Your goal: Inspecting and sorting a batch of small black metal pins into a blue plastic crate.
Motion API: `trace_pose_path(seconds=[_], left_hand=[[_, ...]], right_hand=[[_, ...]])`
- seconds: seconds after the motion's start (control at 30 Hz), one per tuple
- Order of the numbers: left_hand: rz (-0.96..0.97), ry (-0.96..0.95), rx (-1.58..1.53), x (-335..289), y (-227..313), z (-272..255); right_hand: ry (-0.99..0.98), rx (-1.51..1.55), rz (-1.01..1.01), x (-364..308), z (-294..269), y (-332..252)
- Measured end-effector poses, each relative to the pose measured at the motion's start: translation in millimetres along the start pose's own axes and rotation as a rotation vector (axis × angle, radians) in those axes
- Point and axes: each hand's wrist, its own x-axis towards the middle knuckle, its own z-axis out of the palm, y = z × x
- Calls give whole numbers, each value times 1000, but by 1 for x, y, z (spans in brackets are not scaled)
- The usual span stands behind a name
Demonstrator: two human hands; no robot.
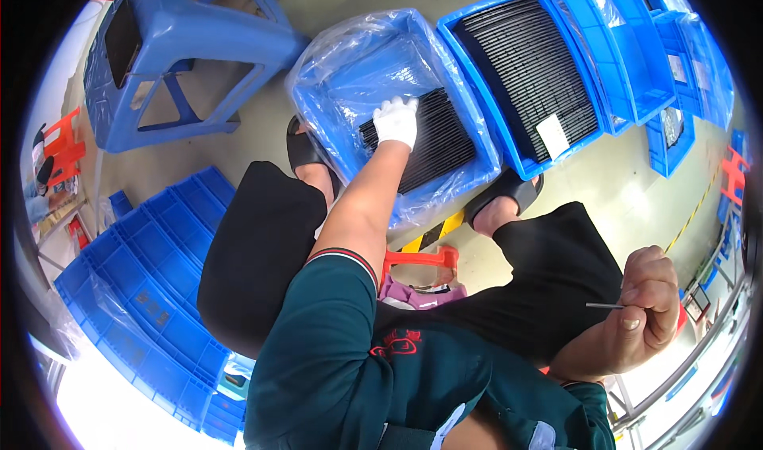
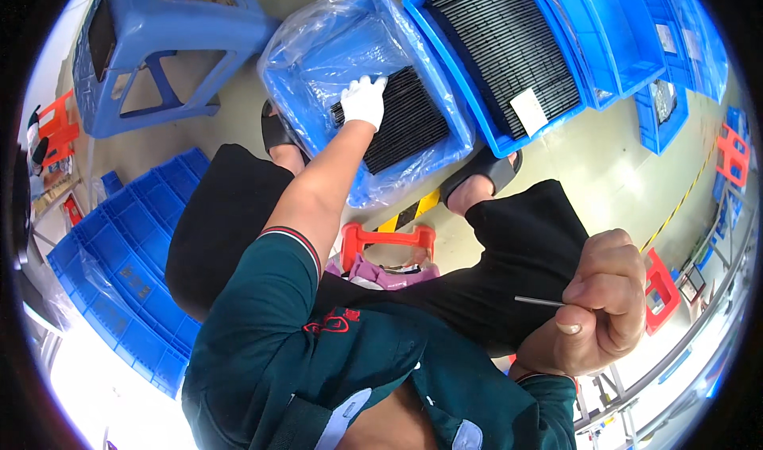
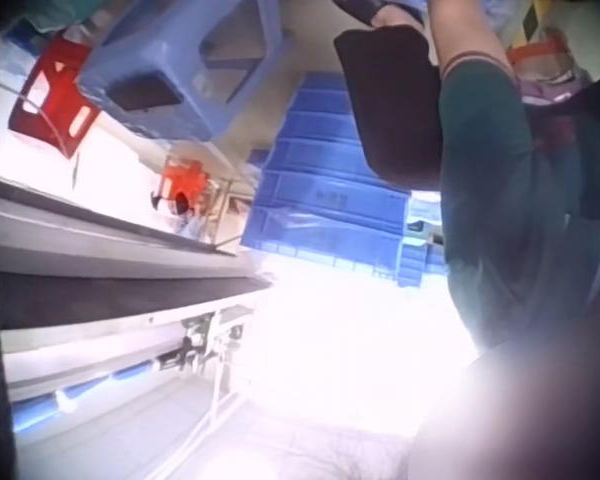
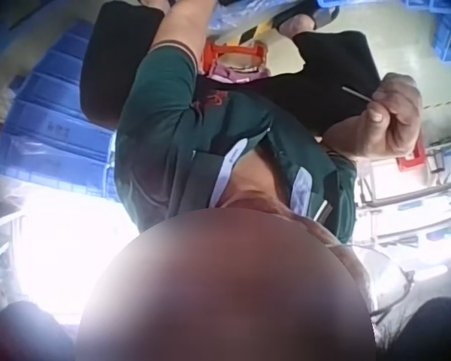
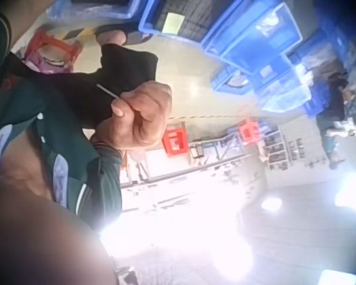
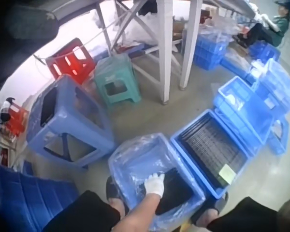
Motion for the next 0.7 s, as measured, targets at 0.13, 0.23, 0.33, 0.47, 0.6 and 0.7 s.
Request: trace_pose_path(seconds=[0.13, 0.23, 0.33, 0.47, 0.6, 0.7], left_hand=[[-8, 33, -21, -2, 3, 7], [-49, 51, -62, -13, 15, 16], [-94, 56, -31, -22, 29, 23], [-78, 0, -118, -26, 41, 26], [-126, -53, -93, -29, 51, 28], [-112, -49, -65, -27, 46, 27]], right_hand=[[24, -1, 12, 1, 6, 0], [21, -9, 20, 2, 7, 0], [2, -1, 17, 4, 9, -1], [-10, -26, 18, 3, 10, -1], [-17, -39, 15, 2, 13, -2], [4, -38, 21, -1, 15, -2]])
